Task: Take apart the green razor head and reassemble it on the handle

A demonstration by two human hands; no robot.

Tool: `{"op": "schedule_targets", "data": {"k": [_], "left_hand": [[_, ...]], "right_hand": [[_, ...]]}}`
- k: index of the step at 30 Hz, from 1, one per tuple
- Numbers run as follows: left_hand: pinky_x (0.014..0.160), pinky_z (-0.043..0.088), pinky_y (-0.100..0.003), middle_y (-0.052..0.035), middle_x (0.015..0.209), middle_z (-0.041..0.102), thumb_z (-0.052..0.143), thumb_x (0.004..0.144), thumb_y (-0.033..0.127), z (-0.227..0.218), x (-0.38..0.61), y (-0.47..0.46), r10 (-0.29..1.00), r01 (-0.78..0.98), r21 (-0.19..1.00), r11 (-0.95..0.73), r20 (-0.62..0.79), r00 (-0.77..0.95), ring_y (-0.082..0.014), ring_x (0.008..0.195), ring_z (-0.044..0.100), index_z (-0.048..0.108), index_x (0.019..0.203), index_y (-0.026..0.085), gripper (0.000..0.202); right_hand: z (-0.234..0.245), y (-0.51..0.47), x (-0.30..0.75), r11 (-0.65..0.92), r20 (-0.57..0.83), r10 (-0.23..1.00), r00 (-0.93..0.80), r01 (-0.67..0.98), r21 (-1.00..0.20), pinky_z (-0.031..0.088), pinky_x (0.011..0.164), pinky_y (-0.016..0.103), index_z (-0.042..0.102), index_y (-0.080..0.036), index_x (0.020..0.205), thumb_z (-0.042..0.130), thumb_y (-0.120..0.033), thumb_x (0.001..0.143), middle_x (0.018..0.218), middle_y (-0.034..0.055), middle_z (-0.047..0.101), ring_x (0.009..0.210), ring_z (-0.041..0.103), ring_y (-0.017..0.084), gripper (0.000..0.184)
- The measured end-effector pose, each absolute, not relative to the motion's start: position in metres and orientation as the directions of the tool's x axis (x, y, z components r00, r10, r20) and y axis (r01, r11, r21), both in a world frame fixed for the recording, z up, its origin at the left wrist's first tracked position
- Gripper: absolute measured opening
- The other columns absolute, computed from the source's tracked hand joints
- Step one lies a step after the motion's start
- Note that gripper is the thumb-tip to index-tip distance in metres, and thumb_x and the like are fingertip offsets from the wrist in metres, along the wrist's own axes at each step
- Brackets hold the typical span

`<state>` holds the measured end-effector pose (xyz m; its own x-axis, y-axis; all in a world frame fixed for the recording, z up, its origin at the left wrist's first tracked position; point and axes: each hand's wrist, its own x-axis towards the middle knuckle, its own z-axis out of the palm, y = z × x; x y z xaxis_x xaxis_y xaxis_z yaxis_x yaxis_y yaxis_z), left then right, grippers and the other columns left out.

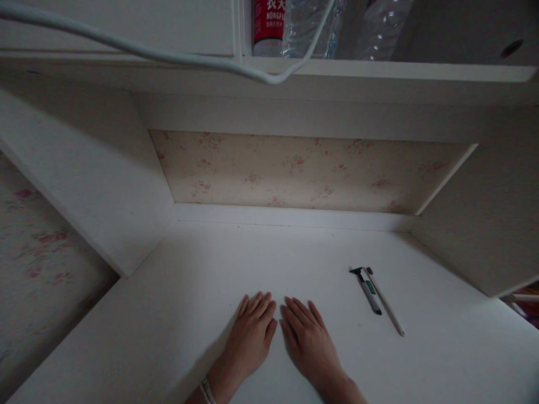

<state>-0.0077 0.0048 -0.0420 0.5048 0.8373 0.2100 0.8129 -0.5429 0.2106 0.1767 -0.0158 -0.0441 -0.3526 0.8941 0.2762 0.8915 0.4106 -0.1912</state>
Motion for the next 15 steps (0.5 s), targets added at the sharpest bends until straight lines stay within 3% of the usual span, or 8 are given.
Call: {"op": "schedule_targets", "data": {"k": [15], "left_hand": [[0.11, 0.03, -0.053, -0.0041, 0.145, 0.042, 0.03, 0.098, 0.034, -0.04, -0.0073, 0.0028, 0.831, 0.807, 0.211, -0.552, 0.22, 0.51, -0.023, 0.135, 0.036, 0.045, 0.135, 0.025, 0.041]], "right_hand": [[-0.0411, -0.0153, 0.1761, 0.4, 0.251, 0.902, -0.351, 0.899, -0.18, 0.028, 0.11, 0.05, 0.053, -0.025, 0.132, 0.038, -0.028, 0.097, 0.139, 0.0035, 0.049, 0.129, 0.044, 0.022, 0.038]]}}
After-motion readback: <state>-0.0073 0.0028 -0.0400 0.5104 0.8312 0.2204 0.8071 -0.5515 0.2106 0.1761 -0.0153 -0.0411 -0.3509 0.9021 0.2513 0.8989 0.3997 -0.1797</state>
